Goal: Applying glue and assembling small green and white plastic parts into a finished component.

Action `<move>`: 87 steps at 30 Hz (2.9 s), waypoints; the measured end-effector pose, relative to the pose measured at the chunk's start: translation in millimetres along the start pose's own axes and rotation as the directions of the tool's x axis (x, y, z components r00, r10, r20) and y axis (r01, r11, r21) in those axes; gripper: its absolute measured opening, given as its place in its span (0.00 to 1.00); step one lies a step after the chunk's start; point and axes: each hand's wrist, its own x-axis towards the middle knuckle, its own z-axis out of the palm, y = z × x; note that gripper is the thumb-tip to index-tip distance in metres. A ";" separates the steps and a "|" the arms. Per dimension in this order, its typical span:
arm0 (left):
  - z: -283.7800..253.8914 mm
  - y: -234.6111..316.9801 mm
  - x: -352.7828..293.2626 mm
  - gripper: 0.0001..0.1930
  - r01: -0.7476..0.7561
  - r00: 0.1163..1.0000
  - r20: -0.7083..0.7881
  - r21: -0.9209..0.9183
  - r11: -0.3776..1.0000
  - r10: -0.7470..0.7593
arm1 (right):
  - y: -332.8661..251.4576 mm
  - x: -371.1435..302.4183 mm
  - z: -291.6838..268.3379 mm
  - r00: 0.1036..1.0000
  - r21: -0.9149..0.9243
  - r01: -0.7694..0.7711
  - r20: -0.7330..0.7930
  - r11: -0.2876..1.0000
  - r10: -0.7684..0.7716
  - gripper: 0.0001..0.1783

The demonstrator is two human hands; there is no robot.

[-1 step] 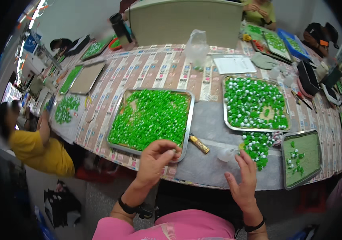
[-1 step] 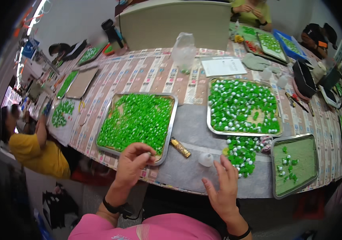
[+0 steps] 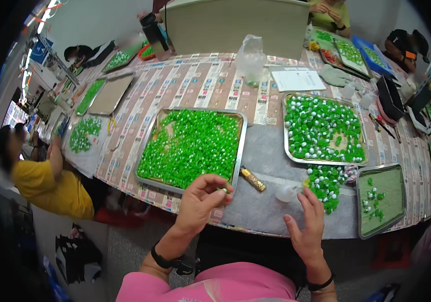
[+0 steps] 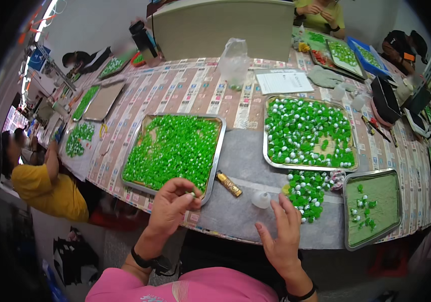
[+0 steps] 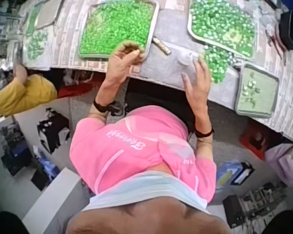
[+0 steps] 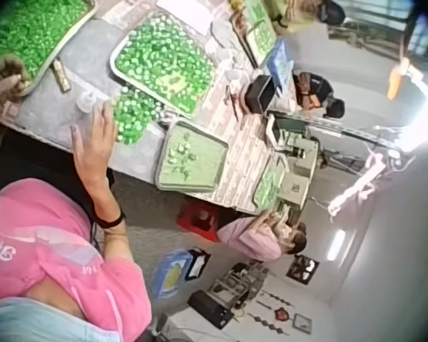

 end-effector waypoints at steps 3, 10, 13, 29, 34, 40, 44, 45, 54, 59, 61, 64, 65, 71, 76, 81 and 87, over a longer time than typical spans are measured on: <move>6.4 -9.1 -5.4 0.13 0.108 0.994 0.025 -0.097 0.990 -0.106 | -2.8 6.6 5.6 1.000 -0.024 0.021 0.013 0.999 -0.021 0.34; 12.9 -28.8 -7.7 0.13 0.230 0.969 0.118 -0.140 0.963 -0.215 | 0.9 21.1 17.8 0.997 -0.052 -0.040 -0.063 0.998 0.037 0.36; 18.2 -35.0 -9.4 0.13 0.277 0.958 0.126 -0.171 0.946 -0.258 | 7.0 23.4 26.0 1.000 -0.066 -0.026 -0.008 0.997 0.025 0.33; 39.8 -56.0 -13.6 0.09 0.278 0.948 0.142 0.078 0.958 -0.286 | 3.8 -31.8 -24.6 0.925 0.470 -0.366 0.090 0.803 0.370 0.29; 37.7 -64.8 -16.1 0.09 0.248 0.953 0.151 0.110 0.963 -0.263 | 2.8 -35.4 -26.4 0.935 0.553 -0.284 -0.022 0.783 0.355 0.24; 36.8 -70.3 -14.6 0.08 0.155 0.968 0.176 0.152 0.976 -0.181 | 5.5 -38.1 -24.6 0.970 0.428 -0.155 -0.104 0.890 0.219 0.22; 36.5 -71.2 -14.1 0.08 0.145 0.967 0.186 0.157 0.977 -0.174 | 5.8 -39.0 -23.3 0.977 0.374 -0.131 -0.109 0.918 0.183 0.22; 36.9 -70.6 -14.0 0.09 0.150 0.966 0.189 0.152 0.977 -0.178 | 5.5 -39.1 -23.3 0.977 0.378 -0.134 -0.107 0.916 0.187 0.22; 36.9 -69.1 -13.6 0.09 0.170 0.962 0.187 0.162 0.972 -0.200 | 5.7 -38.7 -23.1 0.977 0.374 -0.138 -0.099 0.917 0.187 0.23; 36.2 -69.5 -13.1 0.09 0.182 0.959 0.188 0.167 0.969 -0.212 | 4.7 -38.0 -22.9 0.977 0.382 -0.163 -0.067 0.910 0.203 0.23; 36.8 -68.6 -13.3 0.09 0.182 0.959 0.190 0.165 0.970 -0.212 | 5.3 -38.1 -21.8 0.978 0.382 -0.158 -0.066 0.911 0.198 0.22; 36.5 -69.5 -13.4 0.09 0.177 0.960 0.187 0.166 0.970 -0.207 | 4.8 -37.7 -22.3 0.979 0.385 -0.154 -0.068 0.910 0.194 0.22; 36.7 -69.1 -13.5 0.09 0.195 0.957 0.183 0.165 0.967 -0.224 | 4.6 -37.4 -22.6 0.979 0.386 -0.153 -0.069 0.910 0.194 0.22; 38.7 -66.7 -14.5 0.09 0.281 0.942 0.142 0.164 0.946 -0.305 | 4.7 -39.5 -22.3 0.968 0.445 -0.134 -0.133 0.885 0.213 0.21; 38.8 -68.4 -14.7 0.09 0.285 0.939 0.150 0.171 0.943 -0.311 | 3.0 -37.6 -20.6 0.965 0.421 -0.129 -0.156 0.898 0.212 0.21; 40.2 -66.7 -14.7 0.10 0.303 0.937 0.134 0.149 0.941 -0.323 | 3.2 -37.9 -20.0 0.964 0.416 -0.139 -0.151 0.899 0.219 0.21; 39.2 -67.6 -14.5 0.10 0.305 0.934 0.144 0.154 0.940 -0.326 | 3.6 -37.7 -19.9 0.967 0.406 -0.141 -0.140 0.903 0.214 0.21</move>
